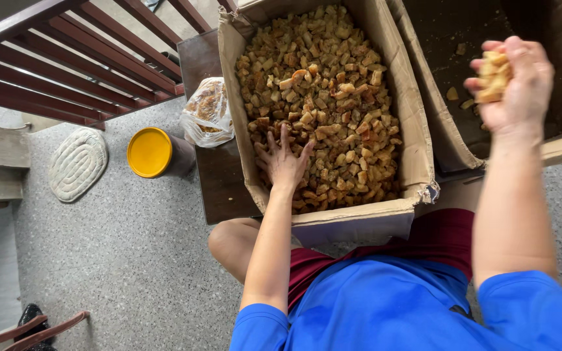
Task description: The person sorts through a cardboard box filled with fried food pieces by hand, picking up the pieces and transferring them into a second cardboard box.
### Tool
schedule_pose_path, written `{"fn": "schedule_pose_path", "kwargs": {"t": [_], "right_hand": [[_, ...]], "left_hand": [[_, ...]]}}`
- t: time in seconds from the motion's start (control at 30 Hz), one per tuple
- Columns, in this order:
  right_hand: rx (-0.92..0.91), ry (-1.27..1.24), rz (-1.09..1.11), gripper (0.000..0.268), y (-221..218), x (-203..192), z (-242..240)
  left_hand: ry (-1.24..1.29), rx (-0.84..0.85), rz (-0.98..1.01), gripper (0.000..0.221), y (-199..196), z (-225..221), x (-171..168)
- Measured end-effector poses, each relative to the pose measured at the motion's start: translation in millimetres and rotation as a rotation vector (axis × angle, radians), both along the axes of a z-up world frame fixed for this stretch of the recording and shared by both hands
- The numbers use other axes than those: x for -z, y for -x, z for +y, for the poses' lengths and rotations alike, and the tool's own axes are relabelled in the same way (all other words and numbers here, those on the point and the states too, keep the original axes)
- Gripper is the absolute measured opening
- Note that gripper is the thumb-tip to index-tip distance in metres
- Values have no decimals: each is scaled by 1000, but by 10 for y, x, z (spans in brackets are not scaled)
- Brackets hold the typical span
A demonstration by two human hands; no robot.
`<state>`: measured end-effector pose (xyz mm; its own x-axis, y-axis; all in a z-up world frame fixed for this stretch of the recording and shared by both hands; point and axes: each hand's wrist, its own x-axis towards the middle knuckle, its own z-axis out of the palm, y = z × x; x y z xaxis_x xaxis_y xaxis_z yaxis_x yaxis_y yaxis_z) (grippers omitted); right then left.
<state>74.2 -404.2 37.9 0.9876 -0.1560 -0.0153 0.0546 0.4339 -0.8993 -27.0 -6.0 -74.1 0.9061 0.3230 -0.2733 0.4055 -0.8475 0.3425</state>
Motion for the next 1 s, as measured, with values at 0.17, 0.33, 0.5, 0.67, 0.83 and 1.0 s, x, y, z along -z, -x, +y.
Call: {"fn": "schedule_pose_path", "kwargs": {"t": [0.17, 0.33, 0.5, 0.67, 0.83, 1.0], "right_hand": [[454, 924, 143, 14, -257, -49, -447], [223, 960, -98, 8, -195, -40, 710], [-896, 1390, -165, 61, 60, 353, 2189], [-472, 1544, -362, 45, 570, 881, 2384], [-469, 140, 399, 21, 319, 936, 1923], [-441, -539, 574, 27, 379, 897, 1879]], "left_hand": [[-88, 42, 74, 98, 50, -34, 132], [-314, 178, -55, 88, 219, -137, 249], [-193, 294, -166, 69, 323, -275, 77], [111, 262, -278, 65, 316, -256, -55], [1254, -335, -275, 48, 50, -119, -148], [1722, -371, -134, 52, -120, -188, -513]]}}
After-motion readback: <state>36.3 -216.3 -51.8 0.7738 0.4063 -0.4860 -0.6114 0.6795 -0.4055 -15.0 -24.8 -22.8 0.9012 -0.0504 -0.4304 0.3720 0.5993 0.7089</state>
